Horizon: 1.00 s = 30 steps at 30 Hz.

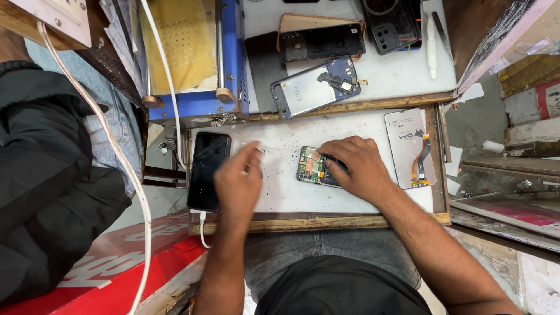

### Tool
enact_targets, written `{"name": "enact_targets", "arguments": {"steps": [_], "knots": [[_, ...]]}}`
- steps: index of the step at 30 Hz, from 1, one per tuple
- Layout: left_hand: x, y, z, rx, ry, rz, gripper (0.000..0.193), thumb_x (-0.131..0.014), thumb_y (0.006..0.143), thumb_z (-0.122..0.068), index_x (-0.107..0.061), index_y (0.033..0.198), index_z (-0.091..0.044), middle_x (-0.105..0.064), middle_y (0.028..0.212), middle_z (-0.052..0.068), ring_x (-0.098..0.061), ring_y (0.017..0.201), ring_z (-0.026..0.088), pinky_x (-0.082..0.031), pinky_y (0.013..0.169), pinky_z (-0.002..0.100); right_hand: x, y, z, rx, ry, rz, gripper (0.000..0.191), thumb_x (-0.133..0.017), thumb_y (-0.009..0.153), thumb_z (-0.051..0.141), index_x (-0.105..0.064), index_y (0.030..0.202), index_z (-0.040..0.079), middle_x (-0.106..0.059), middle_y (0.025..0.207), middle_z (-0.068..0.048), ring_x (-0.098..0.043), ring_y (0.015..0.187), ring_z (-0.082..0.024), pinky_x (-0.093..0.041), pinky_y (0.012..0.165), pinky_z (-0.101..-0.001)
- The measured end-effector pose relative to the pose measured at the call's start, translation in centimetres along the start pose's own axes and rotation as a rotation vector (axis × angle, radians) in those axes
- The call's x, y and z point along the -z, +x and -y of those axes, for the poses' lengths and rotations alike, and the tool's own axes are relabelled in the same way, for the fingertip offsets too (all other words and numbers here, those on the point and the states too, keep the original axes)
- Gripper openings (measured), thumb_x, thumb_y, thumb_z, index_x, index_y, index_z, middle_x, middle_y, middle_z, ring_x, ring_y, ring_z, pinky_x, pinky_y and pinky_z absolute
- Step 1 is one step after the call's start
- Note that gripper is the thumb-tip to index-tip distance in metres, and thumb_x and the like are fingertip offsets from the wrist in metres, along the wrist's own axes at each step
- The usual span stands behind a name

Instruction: The person disassembles a smartphone by removing the back cover, disconnecting internal connectors, and extracting the motherboard. They then clean the motherboard with a brush and a liquid from a bottle before placing it back into the phone chassis.

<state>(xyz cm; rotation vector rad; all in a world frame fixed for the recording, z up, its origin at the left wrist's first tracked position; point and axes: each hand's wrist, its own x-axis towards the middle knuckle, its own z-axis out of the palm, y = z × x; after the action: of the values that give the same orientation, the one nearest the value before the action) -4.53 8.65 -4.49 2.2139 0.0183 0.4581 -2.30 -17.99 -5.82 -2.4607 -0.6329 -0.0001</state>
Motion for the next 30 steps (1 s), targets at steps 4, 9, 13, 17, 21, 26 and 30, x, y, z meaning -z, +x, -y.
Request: {"name": "enact_targets", "arguments": {"steps": [4, 9, 13, 17, 21, 26, 30], "knots": [[-2.2, -3.1, -0.6, 0.094, 0.002, 0.213, 0.014, -0.073, 0.096, -0.014, -0.078, 0.108, -0.008, -0.078, 0.1, 0.009, -0.078, 0.084, 0.021, -0.063, 0.074, 0.032, 0.1, -0.1, 0.1, -0.011, -0.003, 0.002, 0.031, -0.069, 0.092, 0.022, -0.072, 0.122, 0.017, -0.073, 0.124, 0.001, -0.061, 0.11, -0.02, -0.039, 0.093, -0.0408], [-3.1, -3.8, -1.5, 0.108, 0.023, 0.207, 0.014, -0.072, 0.093, -0.011, -0.075, 0.105, -0.005, -0.073, 0.1, 0.01, -0.074, 0.081, 0.024, -0.059, 0.07, 0.034, 0.2, 0.0, 0.2, 0.005, -0.001, -0.008, 0.03, -0.07, 0.092, 0.021, -0.072, 0.121, 0.017, -0.073, 0.124, 0.001, -0.062, 0.11, -0.02, -0.039, 0.091, -0.0401], [-3.6, -3.2, -2.0, 0.085, 0.049, 0.22, 0.015, -0.072, 0.092, -0.011, -0.075, 0.105, -0.004, -0.071, 0.095, 0.01, -0.073, 0.079, 0.025, -0.057, 0.068, 0.035, 0.2, 0.0, 0.3, 0.002, 0.01, -0.034, 0.031, -0.07, 0.09, 0.02, -0.073, 0.12, 0.017, -0.073, 0.123, 0.001, -0.062, 0.109, -0.02, -0.039, 0.092, -0.041], [-3.8, -3.0, -2.1, 0.141, 0.104, 0.294, 0.016, -0.072, 0.092, -0.011, -0.076, 0.105, -0.005, -0.071, 0.092, 0.009, -0.073, 0.078, 0.022, -0.058, 0.068, 0.034, 0.1, -0.1, 0.2, -0.004, 0.011, -0.026, 0.031, -0.07, 0.09, 0.02, -0.072, 0.121, 0.016, -0.073, 0.123, 0.001, -0.062, 0.11, -0.02, -0.039, 0.092, -0.0408], [-3.9, -3.0, -1.8, 0.218, 0.063, 0.323, 0.015, -0.072, 0.092, -0.011, -0.076, 0.104, -0.005, -0.072, 0.089, 0.007, -0.073, 0.076, 0.019, -0.058, 0.068, 0.032, 0.1, -0.1, 0.1, 0.004, 0.009, -0.025, 0.03, -0.07, 0.091, 0.021, -0.073, 0.121, 0.017, -0.073, 0.124, 0.001, -0.061, 0.11, -0.02, -0.039, 0.093, -0.0404], [-4.1, -2.5, -1.1, 0.325, -0.08, 0.343, 0.014, -0.073, 0.09, -0.012, -0.078, 0.101, -0.005, -0.075, 0.088, 0.006, -0.073, 0.072, 0.014, -0.059, 0.067, 0.028, 0.1, 0.0, 0.2, -0.009, 0.001, -0.012, 0.03, -0.07, 0.091, 0.021, -0.073, 0.121, 0.017, -0.073, 0.123, 0.001, -0.061, 0.11, -0.019, -0.039, 0.094, -0.0403], [-4.1, -2.2, -0.2, 0.388, -0.178, 0.368, 0.014, -0.074, 0.09, -0.013, -0.079, 0.099, -0.004, -0.076, 0.081, 0.004, -0.067, 0.067, 0.009, -0.056, 0.064, 0.025, 0.2, 0.0, 0.2, 0.004, 0.004, -0.013, 0.032, -0.07, 0.09, 0.021, -0.072, 0.122, 0.017, -0.072, 0.125, 0.001, -0.061, 0.113, -0.019, -0.039, 0.095, -0.0407]]}}
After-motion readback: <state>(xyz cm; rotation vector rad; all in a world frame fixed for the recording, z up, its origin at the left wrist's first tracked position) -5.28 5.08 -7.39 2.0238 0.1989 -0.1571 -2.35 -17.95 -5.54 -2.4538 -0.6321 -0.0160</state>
